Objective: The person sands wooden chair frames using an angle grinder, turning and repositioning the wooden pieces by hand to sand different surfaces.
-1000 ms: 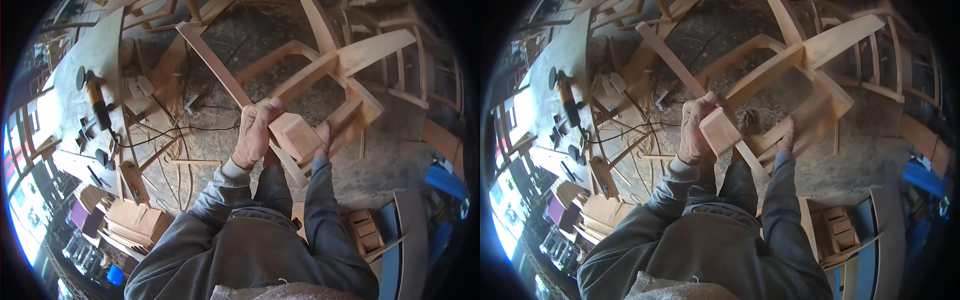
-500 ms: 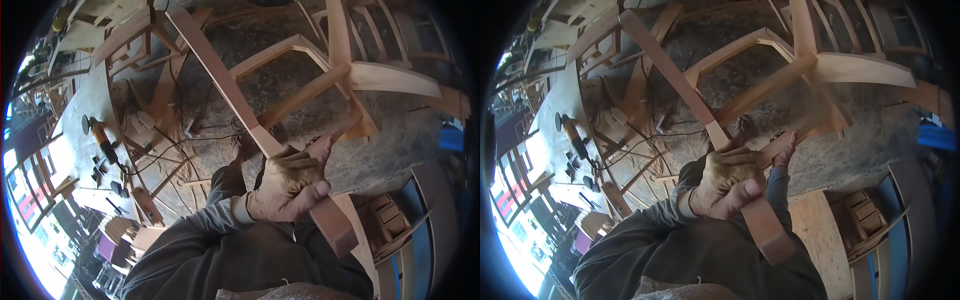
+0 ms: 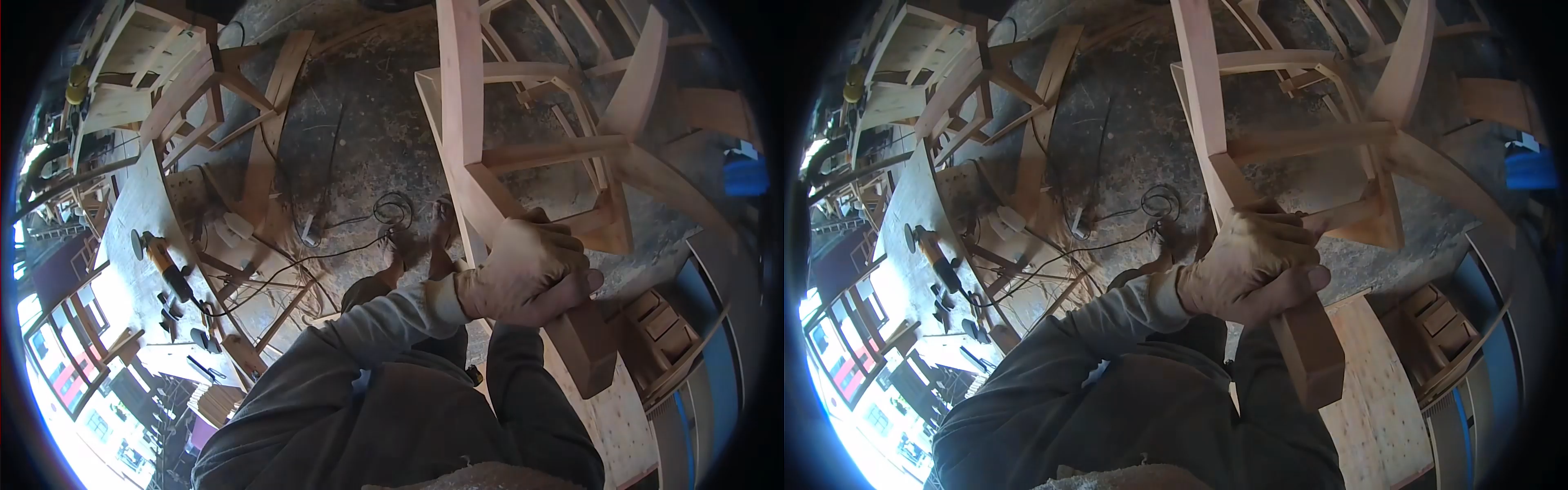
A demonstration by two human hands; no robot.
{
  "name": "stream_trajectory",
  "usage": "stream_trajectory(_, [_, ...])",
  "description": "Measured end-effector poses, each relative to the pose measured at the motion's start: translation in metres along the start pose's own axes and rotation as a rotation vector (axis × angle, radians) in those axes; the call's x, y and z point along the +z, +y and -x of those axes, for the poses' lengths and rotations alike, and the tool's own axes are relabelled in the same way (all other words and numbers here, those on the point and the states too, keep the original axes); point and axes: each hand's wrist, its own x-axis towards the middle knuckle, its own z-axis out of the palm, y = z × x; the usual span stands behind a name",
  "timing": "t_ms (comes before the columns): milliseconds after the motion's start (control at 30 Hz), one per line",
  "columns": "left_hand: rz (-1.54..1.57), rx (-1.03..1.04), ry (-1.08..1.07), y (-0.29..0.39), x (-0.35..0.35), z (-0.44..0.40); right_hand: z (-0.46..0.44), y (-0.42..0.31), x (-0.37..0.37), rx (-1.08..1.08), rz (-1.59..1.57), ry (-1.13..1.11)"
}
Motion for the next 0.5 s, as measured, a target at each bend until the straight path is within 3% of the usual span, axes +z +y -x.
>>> stream_trajectory(500, [-0.133,0.032,-0.108,-0.066,0.031,-0.002,-0.027,0.003,-0.029,0.026,-0.03,0.044])
